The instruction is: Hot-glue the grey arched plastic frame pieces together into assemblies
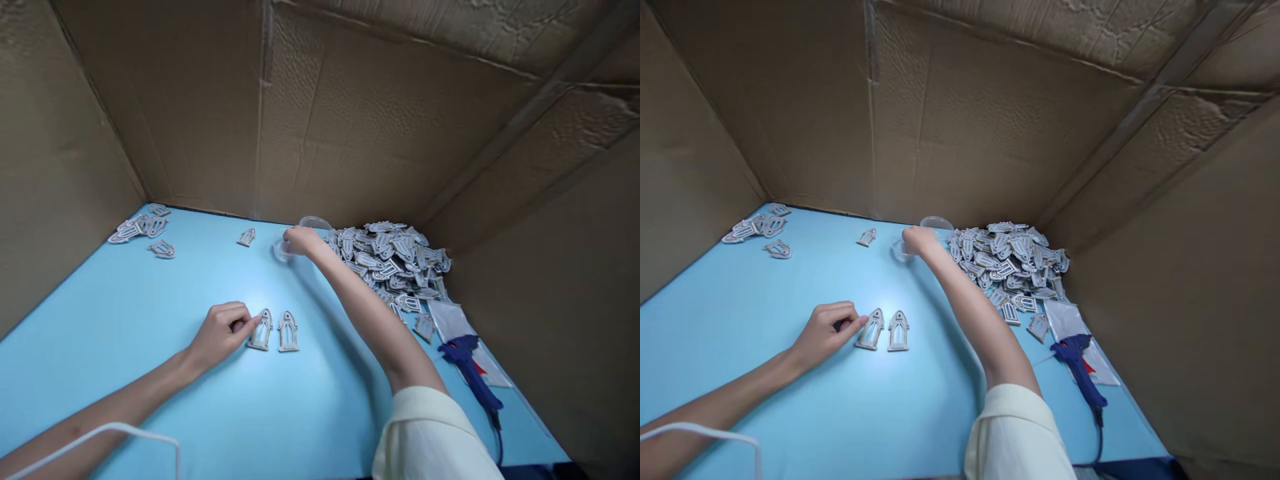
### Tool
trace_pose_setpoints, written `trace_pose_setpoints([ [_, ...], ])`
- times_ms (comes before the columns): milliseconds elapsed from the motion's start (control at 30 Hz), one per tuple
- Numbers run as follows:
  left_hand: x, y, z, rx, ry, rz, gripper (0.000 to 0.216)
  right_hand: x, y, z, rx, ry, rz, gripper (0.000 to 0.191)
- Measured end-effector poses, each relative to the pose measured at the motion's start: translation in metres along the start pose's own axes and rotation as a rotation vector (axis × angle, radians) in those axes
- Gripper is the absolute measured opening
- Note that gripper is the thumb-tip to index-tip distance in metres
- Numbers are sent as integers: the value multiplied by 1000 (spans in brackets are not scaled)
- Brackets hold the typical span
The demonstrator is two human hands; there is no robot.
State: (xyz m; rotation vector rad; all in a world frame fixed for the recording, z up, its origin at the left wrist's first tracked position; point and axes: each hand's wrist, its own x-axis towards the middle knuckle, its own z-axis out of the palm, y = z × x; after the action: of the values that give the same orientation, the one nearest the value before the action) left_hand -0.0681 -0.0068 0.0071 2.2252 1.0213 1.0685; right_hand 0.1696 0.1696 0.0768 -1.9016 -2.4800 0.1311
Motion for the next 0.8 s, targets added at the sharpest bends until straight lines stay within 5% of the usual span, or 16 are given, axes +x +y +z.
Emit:
trace_pose_setpoints([
  [233, -2, 3, 1, -39, -22, 28, 42, 0, 18, 2, 87, 116, 45, 19],
  [367, -2, 3, 2, -36, -26, 46, 41, -8, 30, 7, 245, 170, 63, 5],
  [600, -2, 0, 3, -56, -4, 33, 41, -15, 35, 3, 557, 347, 90, 15],
  [800, -3, -1, 0, -77, 3, 28, 22, -88, 6, 11, 1055, 289, 75, 15],
])
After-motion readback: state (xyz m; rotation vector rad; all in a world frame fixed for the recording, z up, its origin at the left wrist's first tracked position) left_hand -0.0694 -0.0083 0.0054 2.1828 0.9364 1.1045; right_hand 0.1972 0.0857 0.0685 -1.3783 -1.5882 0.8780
